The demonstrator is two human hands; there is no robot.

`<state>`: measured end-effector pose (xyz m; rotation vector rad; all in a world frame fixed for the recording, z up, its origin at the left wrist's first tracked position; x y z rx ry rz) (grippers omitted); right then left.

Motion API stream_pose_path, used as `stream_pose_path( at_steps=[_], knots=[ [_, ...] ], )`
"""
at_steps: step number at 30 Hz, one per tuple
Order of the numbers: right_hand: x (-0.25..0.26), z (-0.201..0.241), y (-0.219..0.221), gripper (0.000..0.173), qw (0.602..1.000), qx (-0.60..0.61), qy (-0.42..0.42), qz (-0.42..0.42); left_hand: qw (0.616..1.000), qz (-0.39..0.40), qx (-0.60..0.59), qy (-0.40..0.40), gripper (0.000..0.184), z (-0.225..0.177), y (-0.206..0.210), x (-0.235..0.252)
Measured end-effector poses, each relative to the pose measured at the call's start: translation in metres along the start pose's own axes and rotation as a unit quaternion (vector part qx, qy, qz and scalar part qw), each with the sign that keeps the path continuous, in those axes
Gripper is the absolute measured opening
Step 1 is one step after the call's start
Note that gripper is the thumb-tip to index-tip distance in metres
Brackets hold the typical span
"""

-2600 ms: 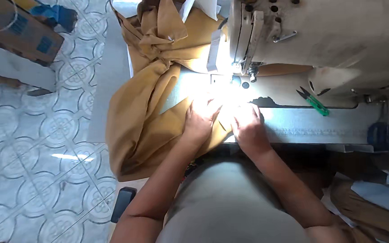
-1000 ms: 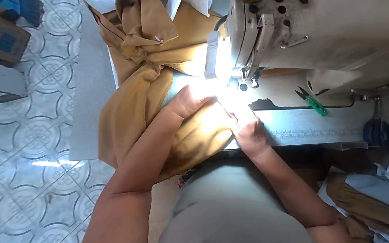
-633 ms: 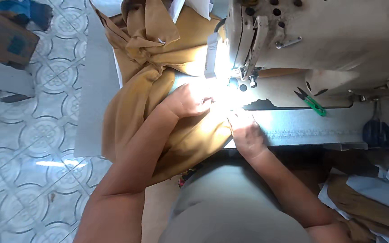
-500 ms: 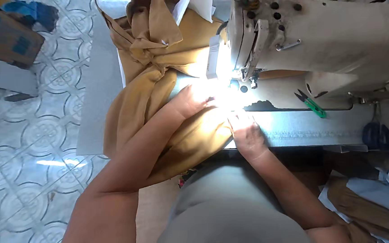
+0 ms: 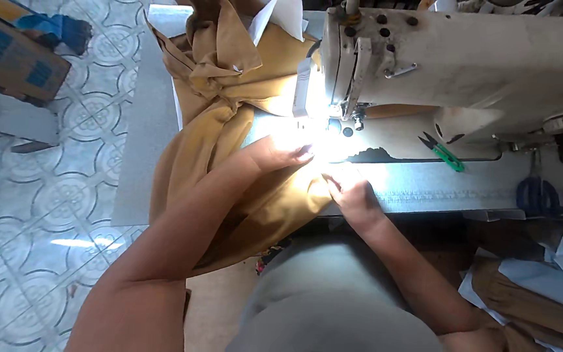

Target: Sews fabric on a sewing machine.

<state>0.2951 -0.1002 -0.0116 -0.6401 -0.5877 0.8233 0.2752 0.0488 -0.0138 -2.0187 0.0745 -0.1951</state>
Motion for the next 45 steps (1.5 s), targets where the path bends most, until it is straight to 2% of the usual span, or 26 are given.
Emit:
stream_pose_path(
  at_steps=[2,4,7,11,16,18,19,22,23,26,29,33,36,37,42,45],
  knots=[
    [-0.004,-0.005,-0.004,0.025,0.998,0.059,0.034,-0.009,0.993,0.075,-0.06,-0.067,0.019,0.009,0.004,-0.001],
    [-0.007,-0.008,0.0,0.026,0.998,0.049,0.029,-0.01,0.989,0.098,-0.042,-0.106,0.022,0.017,0.005,-0.001],
    [-0.007,-0.001,0.01,0.025,0.999,-0.045,-0.005,0.017,0.996,0.041,0.028,-0.072,0.02,0.011,0.003,0.009],
    [-0.012,0.011,0.015,0.025,0.983,-0.164,-0.083,0.014,0.997,-0.047,0.048,-0.027,0.019,0.011,-0.001,0.007],
    [-0.016,0.016,0.019,0.037,0.966,-0.227,-0.123,0.017,0.99,-0.076,0.115,-0.01,0.015,-0.006,-0.007,0.002],
    [-0.016,0.017,0.02,0.037,0.963,-0.239,-0.125,0.016,0.984,-0.078,0.158,-0.011,0.02,-0.021,-0.005,-0.004],
    [-0.016,0.018,0.02,0.035,0.961,-0.248,-0.124,0.019,0.981,-0.06,0.181,-0.045,0.023,-0.026,0.001,-0.009],
    [-0.016,0.02,0.019,0.027,0.953,-0.269,-0.134,0.024,0.946,0.054,0.221,-0.229,0.038,-0.049,0.022,-0.022],
    [-0.015,0.02,0.019,0.023,0.952,-0.273,-0.137,0.026,0.942,0.024,0.221,-0.25,0.043,-0.057,0.026,-0.026],
    [-0.014,0.019,0.019,0.03,0.948,-0.278,-0.155,0.025,0.945,-0.055,0.203,-0.25,0.051,-0.053,0.041,-0.04],
    [-0.007,0.015,0.018,0.017,0.947,-0.268,-0.173,0.026,0.96,-0.095,0.138,-0.225,0.053,-0.034,0.042,-0.043],
    [0.012,0.004,0.017,0.011,0.959,-0.244,-0.13,0.057,0.961,-0.075,0.117,-0.24,0.053,-0.009,0.029,-0.017],
    [0.028,-0.005,0.014,0.022,0.971,-0.213,-0.101,0.039,0.965,-0.114,0.117,-0.204,0.049,-0.001,0.014,0.002],
    [0.032,-0.008,0.014,0.027,0.972,-0.214,-0.087,0.04,0.966,-0.111,0.12,-0.198,0.047,0.001,0.012,0.007],
    [0.04,-0.016,0.015,0.03,0.986,-0.153,-0.015,0.069,0.971,-0.067,0.14,-0.181,0.048,0.014,0.01,0.022],
    [0.042,-0.017,0.02,0.032,0.983,-0.165,0.02,0.079,0.976,-0.046,0.135,-0.162,0.05,0.02,0.011,0.025]
  ],
)
Point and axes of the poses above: each hand's wrist, its own x-axis towards the middle knuckle, its own y-axis out of the palm, z = x × y, the point moved 9 cm from there along x, towards the middle knuckle, and after that the axes turned 3 degrees about x, right-handed, at the moved point
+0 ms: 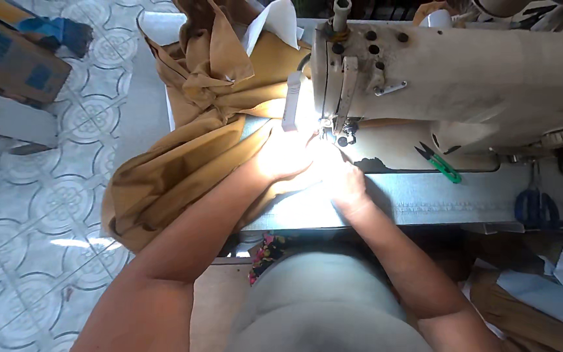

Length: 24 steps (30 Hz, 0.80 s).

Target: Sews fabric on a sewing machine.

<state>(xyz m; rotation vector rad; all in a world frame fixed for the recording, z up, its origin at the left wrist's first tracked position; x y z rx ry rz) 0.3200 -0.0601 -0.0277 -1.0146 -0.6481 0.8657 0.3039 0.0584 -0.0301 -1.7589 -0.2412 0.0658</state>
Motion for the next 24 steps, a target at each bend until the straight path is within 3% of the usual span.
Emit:
stream_pose_path(
  at_steps=[8,17,19,21,24],
  knots=[
    [0.003,0.004,0.005,0.042,1.0,0.0,0.028,-0.013,0.999,0.021,0.004,0.036,0.048,-0.001,-0.005,0.003],
    [0.007,0.003,0.019,0.033,0.991,-0.021,0.085,0.105,0.998,0.058,0.018,0.03,0.047,0.01,-0.002,0.003],
    [0.007,0.0,0.017,0.037,0.991,-0.033,0.091,0.092,0.998,0.012,0.044,0.05,0.042,0.0,-0.012,-0.009],
    [0.007,0.004,0.008,0.038,0.993,-0.068,0.078,0.049,0.999,-0.034,-0.002,0.028,0.032,-0.023,-0.029,-0.038],
    [0.005,0.016,-0.001,0.031,0.998,-0.048,0.026,0.017,0.991,0.036,-0.121,-0.054,0.03,-0.05,-0.033,-0.081]
  ],
)
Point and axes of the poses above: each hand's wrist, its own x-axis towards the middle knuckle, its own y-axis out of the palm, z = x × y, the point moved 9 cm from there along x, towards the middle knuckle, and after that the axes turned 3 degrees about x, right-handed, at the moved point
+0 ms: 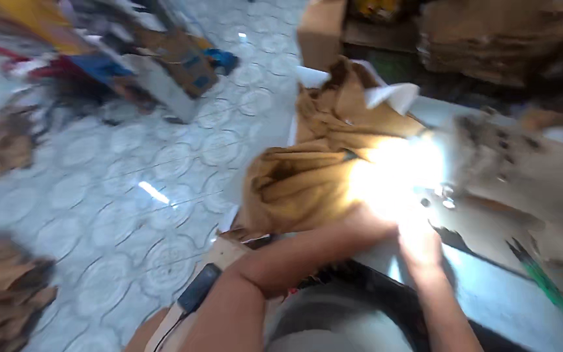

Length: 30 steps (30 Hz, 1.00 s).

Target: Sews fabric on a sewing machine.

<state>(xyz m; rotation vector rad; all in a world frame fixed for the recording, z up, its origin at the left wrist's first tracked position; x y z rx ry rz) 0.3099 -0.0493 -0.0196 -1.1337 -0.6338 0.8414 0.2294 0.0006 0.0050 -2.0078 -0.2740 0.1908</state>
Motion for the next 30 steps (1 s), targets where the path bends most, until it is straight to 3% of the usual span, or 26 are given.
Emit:
stream_pose_path(
  at_steps=[2,5,7,12,16,18,19,21,23,26,28,30],
  knots=[
    [-0.007,-0.001,-0.005,0.029,0.993,0.066,-0.058,-0.073,0.996,0.066,-0.006,-0.052,0.037,0.002,0.018,-0.009],
    [-0.018,-0.025,-0.011,0.031,0.955,0.239,-0.061,-0.162,0.996,-0.06,0.021,-0.055,0.034,0.017,0.021,0.001],
    [-0.024,-0.03,-0.018,0.027,0.949,0.226,-0.073,-0.207,0.992,-0.103,-0.016,-0.075,0.038,0.029,0.011,0.006],
    [-0.004,-0.023,-0.01,0.03,0.958,0.229,-0.066,-0.161,0.981,-0.034,-0.146,-0.122,0.045,0.04,0.008,0.011],
    [0.004,-0.023,-0.012,0.025,0.943,0.279,-0.074,-0.165,0.994,-0.05,-0.077,-0.064,0.039,0.031,-0.001,0.009],
    [-0.013,-0.024,-0.017,0.023,0.909,0.385,-0.057,-0.151,0.997,-0.071,-0.011,0.0,0.038,0.019,-0.005,0.006],
    [-0.022,-0.023,-0.013,0.012,0.87,0.481,-0.025,-0.106,0.996,-0.081,0.017,0.029,0.033,0.017,-0.006,0.006],
    [-0.043,-0.02,0.006,0.016,0.753,0.656,0.053,-0.001,0.983,-0.125,0.103,0.086,0.029,0.01,-0.01,0.005],
    [-0.056,-0.03,0.017,0.018,0.723,0.68,0.12,0.024,0.981,-0.097,0.124,0.115,0.031,0.007,-0.005,0.008],
    [-0.053,-0.046,0.007,0.029,0.815,0.557,0.156,-0.017,0.995,0.009,0.073,0.074,0.031,0.019,0.011,0.006],
    [-0.045,-0.044,-0.019,0.036,0.895,0.426,0.105,-0.086,0.994,-0.032,0.063,0.089,0.026,0.018,0.013,0.002],
    [-0.033,-0.038,-0.031,0.03,0.931,0.335,0.073,-0.127,0.987,-0.084,0.081,0.114,0.02,0.011,0.008,-0.002]
  ],
)
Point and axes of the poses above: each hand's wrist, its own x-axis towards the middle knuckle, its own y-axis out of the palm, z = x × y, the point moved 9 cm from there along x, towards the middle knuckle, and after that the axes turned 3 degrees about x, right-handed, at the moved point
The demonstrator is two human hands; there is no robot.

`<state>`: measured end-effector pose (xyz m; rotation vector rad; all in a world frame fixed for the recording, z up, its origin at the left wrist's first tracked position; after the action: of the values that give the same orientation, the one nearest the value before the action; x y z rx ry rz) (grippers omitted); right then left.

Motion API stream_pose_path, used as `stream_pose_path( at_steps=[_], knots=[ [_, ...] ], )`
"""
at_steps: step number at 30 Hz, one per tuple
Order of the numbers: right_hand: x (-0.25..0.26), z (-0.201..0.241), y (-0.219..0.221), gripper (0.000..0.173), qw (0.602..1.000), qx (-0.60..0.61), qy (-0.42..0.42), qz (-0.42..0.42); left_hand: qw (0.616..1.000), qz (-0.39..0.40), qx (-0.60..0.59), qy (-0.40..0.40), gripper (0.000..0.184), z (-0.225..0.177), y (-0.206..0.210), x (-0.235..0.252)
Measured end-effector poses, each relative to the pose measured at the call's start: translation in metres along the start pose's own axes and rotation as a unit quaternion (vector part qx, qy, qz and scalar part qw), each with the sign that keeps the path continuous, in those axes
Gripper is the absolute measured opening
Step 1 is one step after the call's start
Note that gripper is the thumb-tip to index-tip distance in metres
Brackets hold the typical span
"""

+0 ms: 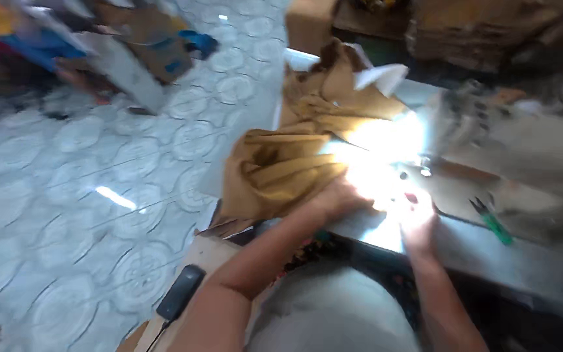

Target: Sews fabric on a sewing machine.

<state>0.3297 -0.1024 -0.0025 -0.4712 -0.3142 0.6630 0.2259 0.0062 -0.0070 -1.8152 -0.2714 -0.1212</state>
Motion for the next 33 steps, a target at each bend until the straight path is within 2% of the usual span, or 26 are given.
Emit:
stream_pose_path(
  at_steps=[3,7,10,15,19,23,27,30,33],
  knots=[
    [0.005,0.007,0.017,0.027,0.998,-0.055,-0.011,0.016,0.997,-0.051,0.056,0.01,0.018,-0.007,-0.002,0.001],
    [0.003,-0.007,0.032,0.025,0.995,-0.085,0.014,0.045,0.995,-0.085,0.053,-0.016,0.017,-0.006,-0.005,0.001],
    [0.001,-0.011,0.029,0.023,0.992,-0.115,0.022,0.041,0.995,-0.065,0.071,-0.019,0.023,-0.01,-0.001,0.0],
    [-0.003,0.003,0.019,0.014,0.988,-0.148,-0.015,0.032,0.993,-0.016,0.11,-0.034,0.046,-0.021,0.004,0.003],
    [-0.001,0.01,0.026,0.011,0.979,-0.185,-0.067,0.059,0.983,0.081,0.15,-0.07,0.046,-0.018,0.008,0.007],
    [0.003,0.015,0.027,0.013,0.971,-0.218,-0.05,0.084,0.981,0.082,0.163,-0.068,0.039,-0.013,0.004,0.011],
    [0.001,0.013,0.03,0.014,0.964,-0.235,-0.103,0.067,0.982,0.083,0.154,-0.076,0.036,-0.01,0.002,0.011],
    [-0.004,0.014,0.031,0.013,0.958,-0.25,-0.119,0.07,0.986,0.045,0.15,-0.057,0.035,-0.011,0.001,0.009],
    [-0.007,0.013,0.032,0.014,0.957,-0.252,-0.125,0.077,0.988,0.052,0.131,-0.06,0.033,-0.009,0.001,0.009]
  ],
)
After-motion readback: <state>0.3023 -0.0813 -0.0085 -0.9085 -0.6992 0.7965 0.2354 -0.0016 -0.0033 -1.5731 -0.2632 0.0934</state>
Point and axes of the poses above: each hand's wrist, its own x-axis towards the middle knuckle, its own y-axis out of the palm, z = x × y, the point moved 9 cm from there along x, towards the middle knuckle, and after that the axes turned 3 degrees about x, right-handed, at the moved point
